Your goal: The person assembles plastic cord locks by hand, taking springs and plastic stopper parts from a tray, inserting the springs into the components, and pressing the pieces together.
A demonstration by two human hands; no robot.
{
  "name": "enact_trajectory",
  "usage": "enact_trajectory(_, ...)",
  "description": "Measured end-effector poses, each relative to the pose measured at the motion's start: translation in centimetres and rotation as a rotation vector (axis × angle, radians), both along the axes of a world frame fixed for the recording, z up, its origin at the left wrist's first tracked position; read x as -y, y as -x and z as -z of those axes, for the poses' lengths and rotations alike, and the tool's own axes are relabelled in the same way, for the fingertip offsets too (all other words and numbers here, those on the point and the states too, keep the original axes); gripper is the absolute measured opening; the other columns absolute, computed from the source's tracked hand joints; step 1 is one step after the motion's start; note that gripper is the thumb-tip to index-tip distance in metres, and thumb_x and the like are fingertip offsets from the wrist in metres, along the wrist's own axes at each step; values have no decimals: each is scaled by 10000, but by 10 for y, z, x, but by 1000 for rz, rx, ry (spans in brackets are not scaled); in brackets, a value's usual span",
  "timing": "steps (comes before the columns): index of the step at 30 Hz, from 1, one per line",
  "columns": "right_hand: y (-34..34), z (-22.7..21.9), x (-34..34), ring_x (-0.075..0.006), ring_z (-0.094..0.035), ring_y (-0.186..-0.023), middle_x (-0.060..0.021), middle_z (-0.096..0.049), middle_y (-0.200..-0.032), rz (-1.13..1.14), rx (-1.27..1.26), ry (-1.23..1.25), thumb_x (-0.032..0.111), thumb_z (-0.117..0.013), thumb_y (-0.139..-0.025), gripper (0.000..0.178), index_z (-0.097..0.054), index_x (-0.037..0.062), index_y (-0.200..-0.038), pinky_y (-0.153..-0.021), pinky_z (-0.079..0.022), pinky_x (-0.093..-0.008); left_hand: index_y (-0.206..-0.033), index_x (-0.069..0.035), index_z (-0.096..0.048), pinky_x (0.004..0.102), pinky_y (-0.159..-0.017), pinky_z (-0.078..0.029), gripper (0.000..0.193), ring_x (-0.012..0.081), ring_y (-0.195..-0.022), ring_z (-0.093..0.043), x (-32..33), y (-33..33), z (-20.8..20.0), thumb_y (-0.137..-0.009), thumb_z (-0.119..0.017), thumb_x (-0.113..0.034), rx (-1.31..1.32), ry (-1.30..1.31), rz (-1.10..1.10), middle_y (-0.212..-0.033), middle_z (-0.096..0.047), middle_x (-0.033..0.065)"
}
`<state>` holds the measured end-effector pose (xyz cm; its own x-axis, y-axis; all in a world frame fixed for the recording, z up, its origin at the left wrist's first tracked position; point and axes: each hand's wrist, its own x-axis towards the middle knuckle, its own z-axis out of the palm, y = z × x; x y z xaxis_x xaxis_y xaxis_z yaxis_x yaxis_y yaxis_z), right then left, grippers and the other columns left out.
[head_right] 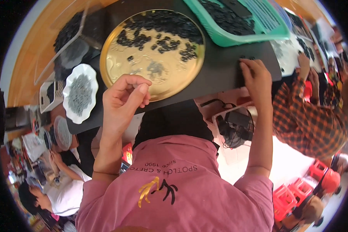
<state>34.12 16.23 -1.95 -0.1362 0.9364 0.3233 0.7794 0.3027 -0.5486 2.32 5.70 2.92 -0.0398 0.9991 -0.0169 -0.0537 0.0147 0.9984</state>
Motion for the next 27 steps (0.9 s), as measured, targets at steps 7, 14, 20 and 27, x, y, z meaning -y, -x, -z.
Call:
enact_trajectory(7,24,-11,13,-173,-561,-656,-92,-600,-835,-22,-29,-220,63,-620,-859,117,-662,12,-955,-586,-433,-269,-941,8,-615,215,-561,-433,94,85,-596,-547,0,35,19,-860,-609,-37,-412,-218,-242,-724,-597,37)
enact_trajectory(14,97,-36,32,-170,-560,-652,-84,-585,-848,-376,-68,-74,15,-648,-814,135,-660,28,-947,-569,-443,-262,-877,-7,-604,393,-641,-482,71,338,-706,-593,-37,54,28,-821,-608,-51,-957,-374,-337,-824,-583,130)
enact_trajectory(20,124,-48,33,-224,-595,-642,-90,-592,-853,-557,-89,-69,15,-649,-802,154,-650,29,-956,-556,-473,-298,-914,7,-620,355,-664,-471,115,301,-734,-604,-42,65,23,-846,-583,-77,-1050,-251,-241,-849,-614,141)
enact_trajectory(27,124,-32,32,-271,-623,-684,-89,-610,-833,-664,-67,-63,51,-661,-790,147,-651,45,-937,-575,-497,-341,-884,-16,-623,412,-696,-482,114,349,-788,-598,-33,70,22,-858,-564,-110,-1025,-195,-125,-851,-609,136)
